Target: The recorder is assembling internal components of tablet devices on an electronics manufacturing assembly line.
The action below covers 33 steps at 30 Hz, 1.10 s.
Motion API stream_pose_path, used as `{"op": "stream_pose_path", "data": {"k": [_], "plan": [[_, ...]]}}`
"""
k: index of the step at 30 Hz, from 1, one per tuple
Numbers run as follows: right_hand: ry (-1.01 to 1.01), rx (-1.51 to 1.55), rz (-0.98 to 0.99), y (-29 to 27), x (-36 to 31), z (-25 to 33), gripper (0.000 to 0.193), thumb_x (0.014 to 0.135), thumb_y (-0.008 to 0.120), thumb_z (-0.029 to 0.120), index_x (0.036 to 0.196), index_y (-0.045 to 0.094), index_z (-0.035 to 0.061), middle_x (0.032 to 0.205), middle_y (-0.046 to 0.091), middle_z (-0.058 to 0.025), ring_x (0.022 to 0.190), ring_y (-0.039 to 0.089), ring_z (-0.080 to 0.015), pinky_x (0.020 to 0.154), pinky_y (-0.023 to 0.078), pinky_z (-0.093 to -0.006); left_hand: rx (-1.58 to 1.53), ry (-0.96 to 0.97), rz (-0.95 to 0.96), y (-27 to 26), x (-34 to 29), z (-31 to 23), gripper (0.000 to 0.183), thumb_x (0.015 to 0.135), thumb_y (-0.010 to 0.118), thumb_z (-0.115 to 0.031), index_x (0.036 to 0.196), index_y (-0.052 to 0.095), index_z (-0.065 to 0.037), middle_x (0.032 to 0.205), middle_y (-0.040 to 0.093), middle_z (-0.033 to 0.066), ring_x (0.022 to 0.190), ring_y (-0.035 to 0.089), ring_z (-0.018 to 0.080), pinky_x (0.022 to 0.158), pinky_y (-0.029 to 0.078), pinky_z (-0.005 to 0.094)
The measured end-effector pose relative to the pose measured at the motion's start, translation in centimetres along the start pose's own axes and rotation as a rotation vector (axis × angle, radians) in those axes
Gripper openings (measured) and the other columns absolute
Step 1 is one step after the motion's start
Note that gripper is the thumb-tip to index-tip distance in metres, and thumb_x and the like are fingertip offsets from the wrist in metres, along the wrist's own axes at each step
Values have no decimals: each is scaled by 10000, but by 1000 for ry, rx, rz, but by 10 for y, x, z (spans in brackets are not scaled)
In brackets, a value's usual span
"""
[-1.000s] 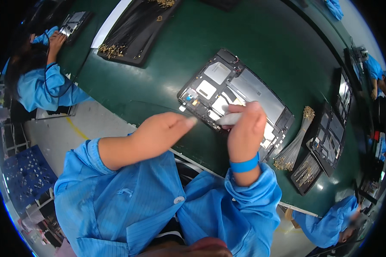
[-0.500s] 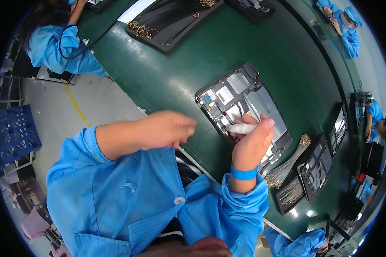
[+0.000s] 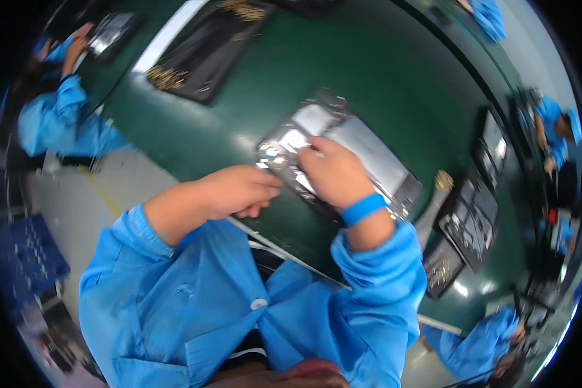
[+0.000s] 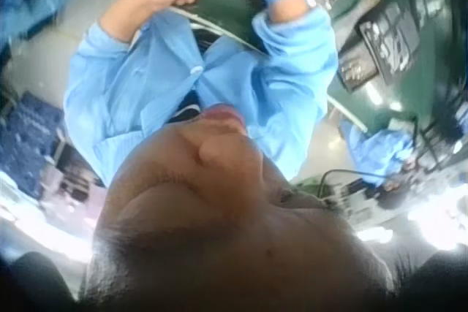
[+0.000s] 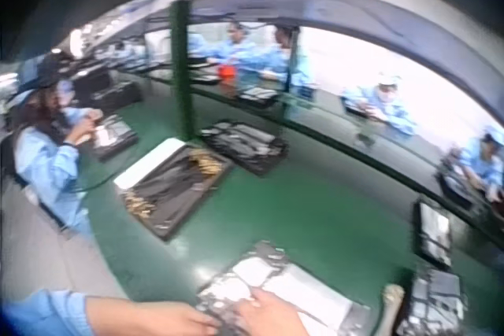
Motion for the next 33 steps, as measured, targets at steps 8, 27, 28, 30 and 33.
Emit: {"op": "stream_pose_path", "data": {"k": [8,27,28,30,33], "plan": [[202,425,-599,-76,-59,-62,244,796,448,246,856,577,47,802,577,-180,755,549,-330,702,432,-366,-186,-78,-48,-10,1,-1,371,829,486,-290,1018,465,28,691,522,53,512,502,96,391,362,198],[836,-656,-1018,-145,-285,-126,312,807,485,310,820,584,14,774,586,-166,635,551,-309,529,440,-383,692,420,71,29,-6,-29,493,845,352,-430,933,514,28,753,542,168,721,554,248,639,449,304],[776,-625,-1051,-149,-280,-108,309,804,488,284,756,589,-5,742,575,-194,663,544,-331,562,437,-385,719,419,72,37,-11,-30,434,839,387,-396,945,518,5,772,540,174,739,553,264,655,443,304],[758,-497,-1097,-150,-265,-63,283,803,491,250,781,580,-18,743,571,-206,665,540,-346,596,427,-392,758,411,83,56,-12,-35,379,832,422,-361,957,522,-18,791,537,179,756,552,280,671,437,303],[481,9,-955,-128,-260,-57,222,812,495,258,815,608,67,879,577,-196,761,561,-285,639,430,-394,898,1025,-64,82,-41,-71,281,784,520,-287,986,527,-92,870,522,147,814,529,289,691,438,322]]}}
Point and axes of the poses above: each hand's wrist, its own x-axis towards the middle knuckle, its own y-axis out of the palm, z = x × y, the point moved 7 cm from there along x, towards the middle knuckle
